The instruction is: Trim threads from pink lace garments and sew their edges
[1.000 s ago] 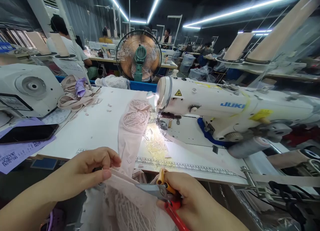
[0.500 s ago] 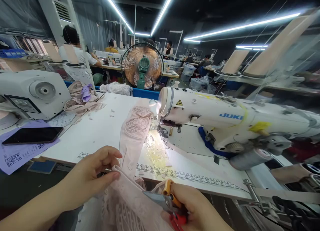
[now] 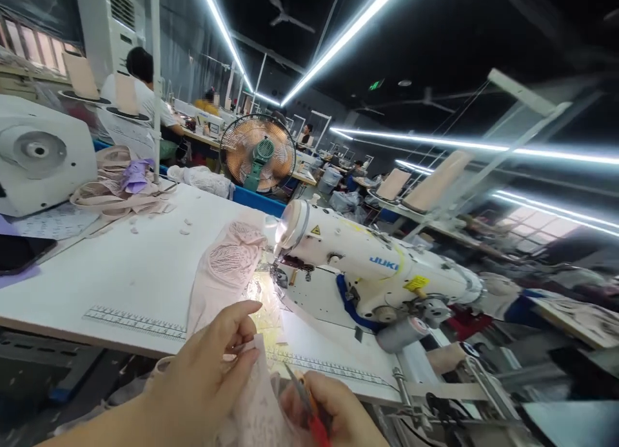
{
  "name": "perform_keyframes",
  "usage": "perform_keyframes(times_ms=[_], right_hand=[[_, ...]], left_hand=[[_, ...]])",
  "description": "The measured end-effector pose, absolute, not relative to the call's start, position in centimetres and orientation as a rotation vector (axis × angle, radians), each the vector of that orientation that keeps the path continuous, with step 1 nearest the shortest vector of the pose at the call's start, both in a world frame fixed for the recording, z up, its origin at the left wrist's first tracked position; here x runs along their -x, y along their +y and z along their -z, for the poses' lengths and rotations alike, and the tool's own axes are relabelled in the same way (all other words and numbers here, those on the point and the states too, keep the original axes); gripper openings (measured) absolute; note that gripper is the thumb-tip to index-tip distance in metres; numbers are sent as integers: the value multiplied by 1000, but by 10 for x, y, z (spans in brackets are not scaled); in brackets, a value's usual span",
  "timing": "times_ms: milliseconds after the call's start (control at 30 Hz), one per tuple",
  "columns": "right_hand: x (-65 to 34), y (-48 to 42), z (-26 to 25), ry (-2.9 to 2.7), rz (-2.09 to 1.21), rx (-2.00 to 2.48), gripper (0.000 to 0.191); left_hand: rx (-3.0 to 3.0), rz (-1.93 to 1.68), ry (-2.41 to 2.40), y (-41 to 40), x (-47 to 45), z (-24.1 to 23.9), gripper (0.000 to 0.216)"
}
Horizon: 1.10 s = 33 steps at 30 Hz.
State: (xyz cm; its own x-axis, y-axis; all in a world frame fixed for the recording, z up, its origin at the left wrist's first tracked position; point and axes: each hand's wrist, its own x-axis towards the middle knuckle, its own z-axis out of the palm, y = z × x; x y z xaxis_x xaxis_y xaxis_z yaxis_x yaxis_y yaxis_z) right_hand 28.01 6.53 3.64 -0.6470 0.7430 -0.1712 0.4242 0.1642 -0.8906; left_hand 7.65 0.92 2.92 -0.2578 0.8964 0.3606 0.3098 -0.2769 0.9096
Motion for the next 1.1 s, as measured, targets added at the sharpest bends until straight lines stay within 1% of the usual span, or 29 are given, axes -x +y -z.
perform_keyframes(times_ms=[167, 333, 467, 567, 767, 867, 967, 1100], right_hand=[[-262, 80, -49, -1824, -1467, 789, 27], [-243, 90, -56, -1771, -1428, 764, 29], [-239, 93, -53, -1785, -1396, 818, 22], [-238, 94, -47, -1812, -1356, 782, 17], [-236, 97, -36, -1884, -1116, 706, 13], [-234, 96, -31, -1941, -1044, 700, 8], [-230, 95, -28, -1951, -1031, 689, 6], [-229, 98, -30, -1980, -1031, 753, 12]], left_hand=[[-1748, -1562, 1456, 19, -89, -22, 35], [-1792, -1500, 1426, 23, -91, -22, 36], [-1657, -1428, 1399, 25, -90, -26, 33], [-1471, -1346, 1287, 30, -86, -26, 30], [-1163, -1063, 1036, 41, -74, -17, 33], [-1158, -1051, 1085, 41, -74, -13, 39], [-1158, -1078, 1180, 39, -78, -14, 39], [-1130, -1104, 1296, 36, -82, -21, 38]])
